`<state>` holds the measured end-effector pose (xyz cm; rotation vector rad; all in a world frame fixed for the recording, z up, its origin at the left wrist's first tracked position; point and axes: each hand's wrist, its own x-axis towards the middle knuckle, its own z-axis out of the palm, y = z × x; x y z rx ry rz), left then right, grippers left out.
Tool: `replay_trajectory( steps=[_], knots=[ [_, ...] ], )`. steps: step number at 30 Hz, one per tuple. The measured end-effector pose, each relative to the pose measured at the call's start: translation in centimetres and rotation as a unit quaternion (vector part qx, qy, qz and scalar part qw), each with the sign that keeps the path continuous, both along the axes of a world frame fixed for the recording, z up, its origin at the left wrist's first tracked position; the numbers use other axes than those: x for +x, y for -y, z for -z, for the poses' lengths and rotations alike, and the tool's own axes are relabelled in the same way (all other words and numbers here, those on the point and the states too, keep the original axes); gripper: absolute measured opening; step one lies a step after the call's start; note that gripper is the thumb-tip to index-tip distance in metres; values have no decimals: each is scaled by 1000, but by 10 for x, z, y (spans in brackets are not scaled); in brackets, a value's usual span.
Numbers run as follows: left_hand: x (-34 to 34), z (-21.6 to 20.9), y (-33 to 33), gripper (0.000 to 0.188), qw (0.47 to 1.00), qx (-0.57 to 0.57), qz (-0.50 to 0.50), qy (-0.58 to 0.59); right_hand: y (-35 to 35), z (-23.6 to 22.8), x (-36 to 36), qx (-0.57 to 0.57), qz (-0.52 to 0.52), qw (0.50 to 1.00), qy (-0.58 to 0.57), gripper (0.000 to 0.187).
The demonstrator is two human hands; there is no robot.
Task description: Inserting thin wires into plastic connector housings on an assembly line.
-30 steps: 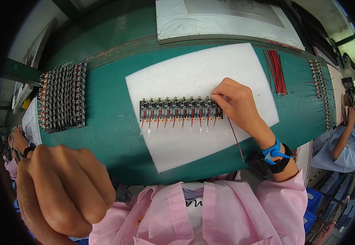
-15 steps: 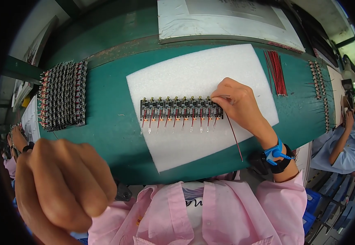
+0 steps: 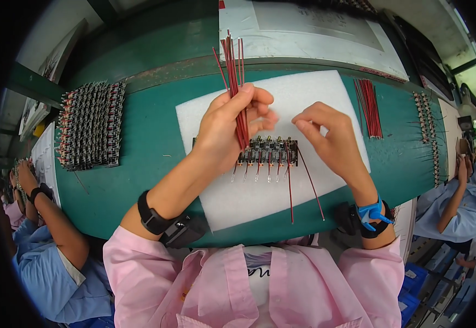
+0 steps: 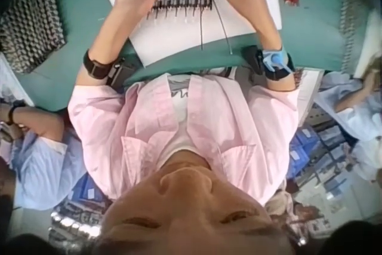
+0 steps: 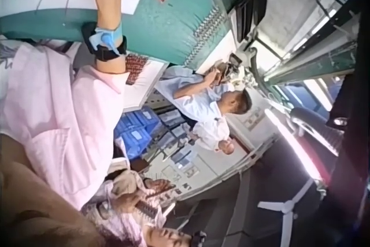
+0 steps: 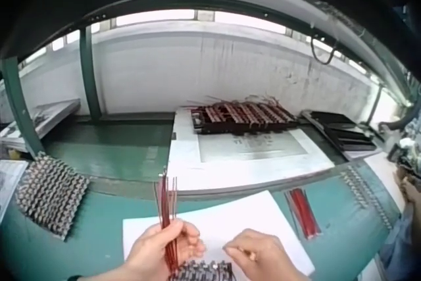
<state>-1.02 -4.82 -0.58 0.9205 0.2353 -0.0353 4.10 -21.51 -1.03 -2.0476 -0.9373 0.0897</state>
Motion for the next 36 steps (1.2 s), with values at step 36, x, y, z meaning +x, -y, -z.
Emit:
replay_trajectory(
  steps=[36],
  knots=[
    [11,-8,13,39,990,97,-86,61,-19,-14,2,253,3,924,-287,10]
  ],
)
